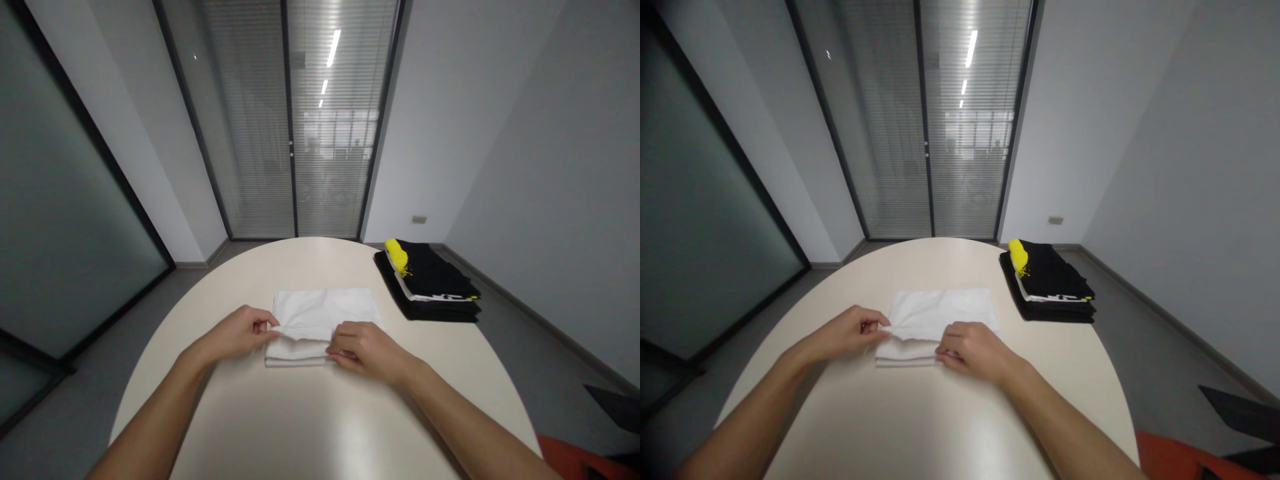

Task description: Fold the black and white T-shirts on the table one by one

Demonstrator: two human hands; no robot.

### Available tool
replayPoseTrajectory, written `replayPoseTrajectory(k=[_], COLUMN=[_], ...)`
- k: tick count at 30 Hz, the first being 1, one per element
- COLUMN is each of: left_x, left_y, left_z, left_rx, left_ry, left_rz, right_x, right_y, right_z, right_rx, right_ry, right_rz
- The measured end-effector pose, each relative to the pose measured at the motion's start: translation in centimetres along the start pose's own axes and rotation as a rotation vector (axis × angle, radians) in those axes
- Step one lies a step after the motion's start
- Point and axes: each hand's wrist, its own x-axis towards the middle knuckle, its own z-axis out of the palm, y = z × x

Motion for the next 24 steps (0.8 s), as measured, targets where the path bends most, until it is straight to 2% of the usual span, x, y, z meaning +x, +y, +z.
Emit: replayPoseTrajectory(k=[3, 7, 13, 19, 24], left_x=[0.1, 0.2, 0.0, -0.1, -0.1], left_y=[-0.7, -1.2, -0.9, 0.3, -0.1], left_z=[0.4, 0.8, 0.7, 0.3, 0.5], left_rx=[-0.033, -0.029, 0.069, 0.035, 0.02], left_ry=[-0.081, -0.11, -0.081, -0.033, -0.144], left_rz=[-0.063, -0.077, -0.032, 0.015, -0.024], right_x=[0.0, 0.0, 0.1, 0.3, -0.4], right_y=[0.0, -0.1, -0.1, -0.3, 0.2], right_z=[-0.1, -0.1, -0.2, -0.2, -1.2], right_rx=[0.02, 0.034, 0.067, 0.095, 0.135], right_ry=[-0.033, -0.04, -0.029, -0.04, -0.043], right_rz=[0.028, 0.075, 0.061, 0.096, 0.12])
